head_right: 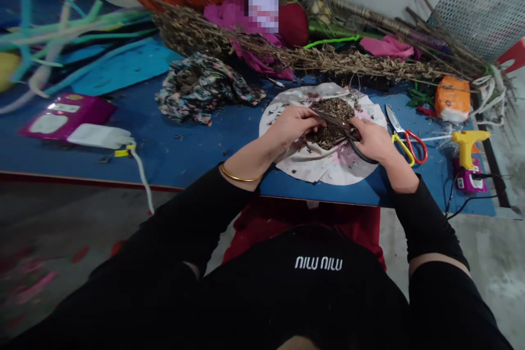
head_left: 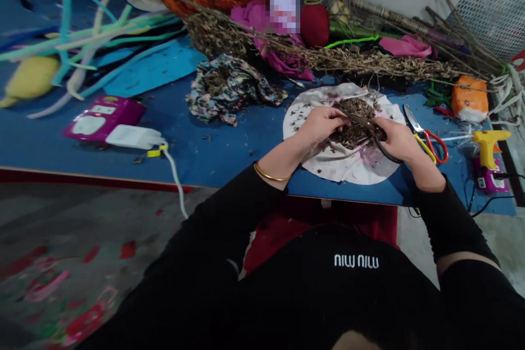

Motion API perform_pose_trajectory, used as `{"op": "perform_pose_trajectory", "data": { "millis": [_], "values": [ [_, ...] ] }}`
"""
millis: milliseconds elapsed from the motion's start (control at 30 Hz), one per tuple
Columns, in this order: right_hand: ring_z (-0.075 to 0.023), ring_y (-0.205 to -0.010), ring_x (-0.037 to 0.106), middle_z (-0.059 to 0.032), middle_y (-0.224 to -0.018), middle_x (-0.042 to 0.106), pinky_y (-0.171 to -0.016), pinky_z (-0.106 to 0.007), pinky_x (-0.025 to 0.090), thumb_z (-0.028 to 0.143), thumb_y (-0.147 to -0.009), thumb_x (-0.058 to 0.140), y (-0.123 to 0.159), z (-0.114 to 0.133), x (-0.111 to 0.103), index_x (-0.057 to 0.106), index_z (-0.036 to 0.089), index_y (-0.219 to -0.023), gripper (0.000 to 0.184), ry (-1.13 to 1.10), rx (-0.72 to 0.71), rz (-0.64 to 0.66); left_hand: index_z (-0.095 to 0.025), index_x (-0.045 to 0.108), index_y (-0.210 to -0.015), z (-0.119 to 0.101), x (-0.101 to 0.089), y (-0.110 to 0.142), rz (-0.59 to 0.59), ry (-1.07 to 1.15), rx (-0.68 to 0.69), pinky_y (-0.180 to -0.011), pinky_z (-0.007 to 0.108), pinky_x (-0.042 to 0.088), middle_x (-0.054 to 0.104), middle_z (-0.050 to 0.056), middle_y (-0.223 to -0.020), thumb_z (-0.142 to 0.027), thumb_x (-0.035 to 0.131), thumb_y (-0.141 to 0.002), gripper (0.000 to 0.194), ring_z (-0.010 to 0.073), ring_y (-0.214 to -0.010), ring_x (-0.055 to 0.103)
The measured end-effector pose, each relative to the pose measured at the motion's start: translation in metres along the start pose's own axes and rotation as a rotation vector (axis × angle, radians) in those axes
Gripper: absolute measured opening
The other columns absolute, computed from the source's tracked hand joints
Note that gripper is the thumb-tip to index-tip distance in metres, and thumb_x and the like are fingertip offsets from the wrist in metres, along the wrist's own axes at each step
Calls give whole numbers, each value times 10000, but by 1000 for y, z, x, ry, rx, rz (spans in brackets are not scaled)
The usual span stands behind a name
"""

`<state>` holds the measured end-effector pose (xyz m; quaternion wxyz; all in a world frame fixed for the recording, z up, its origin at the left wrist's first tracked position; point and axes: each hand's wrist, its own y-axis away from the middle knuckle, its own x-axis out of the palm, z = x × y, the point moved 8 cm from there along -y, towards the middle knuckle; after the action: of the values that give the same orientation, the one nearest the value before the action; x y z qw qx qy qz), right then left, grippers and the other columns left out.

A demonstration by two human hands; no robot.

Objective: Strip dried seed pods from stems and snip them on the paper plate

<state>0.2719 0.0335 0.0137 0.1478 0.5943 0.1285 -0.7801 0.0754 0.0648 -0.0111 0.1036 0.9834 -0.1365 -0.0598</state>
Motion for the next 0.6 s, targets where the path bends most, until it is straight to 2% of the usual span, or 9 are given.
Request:
{"op": "perform_pose_trajectory", "data": {
  "millis": [133,267,400,600],
  "values": [
    [-301,-936,709,-147,-1093,801,-754,-365,458,346,-910,522,0,1,-1,716,211,-1279,438,22,13,-3,-177,772,-734,0,1,2,15,-37,-10,-510,261,304,628,30,-660,-151,685,-926,213,85,-533,452],
    [-291,-879,691,-143,-1022,789,-736,-361,453,364,-911,529,0,0,-6,699,191,-1277,439,-54,27,-34,-180,778,-778,0,-2,2,-16,34,-25,-503,278,265,619,22,-685,-171,666,-956,210,71,-494,384],
    [-305,-924,678,-151,-1064,764,-783,-386,487,428,-876,575,0,-2,-7,670,178,-1337,533,-80,29,-47,-190,772,-819,0,-6,1,-48,112,-8,-505,273,254,604,12,-696,-205,653,-987,207,67,-487,386],
    [-319,-967,680,-158,-1118,757,-799,-400,498,459,-882,565,0,1,0,673,180,-1356,560,-59,26,-9,-191,750,-755,4,0,2,-30,109,-63,-497,273,234,571,6,-634,-173,668,-984,244,72,-484,365]
  ]
}}
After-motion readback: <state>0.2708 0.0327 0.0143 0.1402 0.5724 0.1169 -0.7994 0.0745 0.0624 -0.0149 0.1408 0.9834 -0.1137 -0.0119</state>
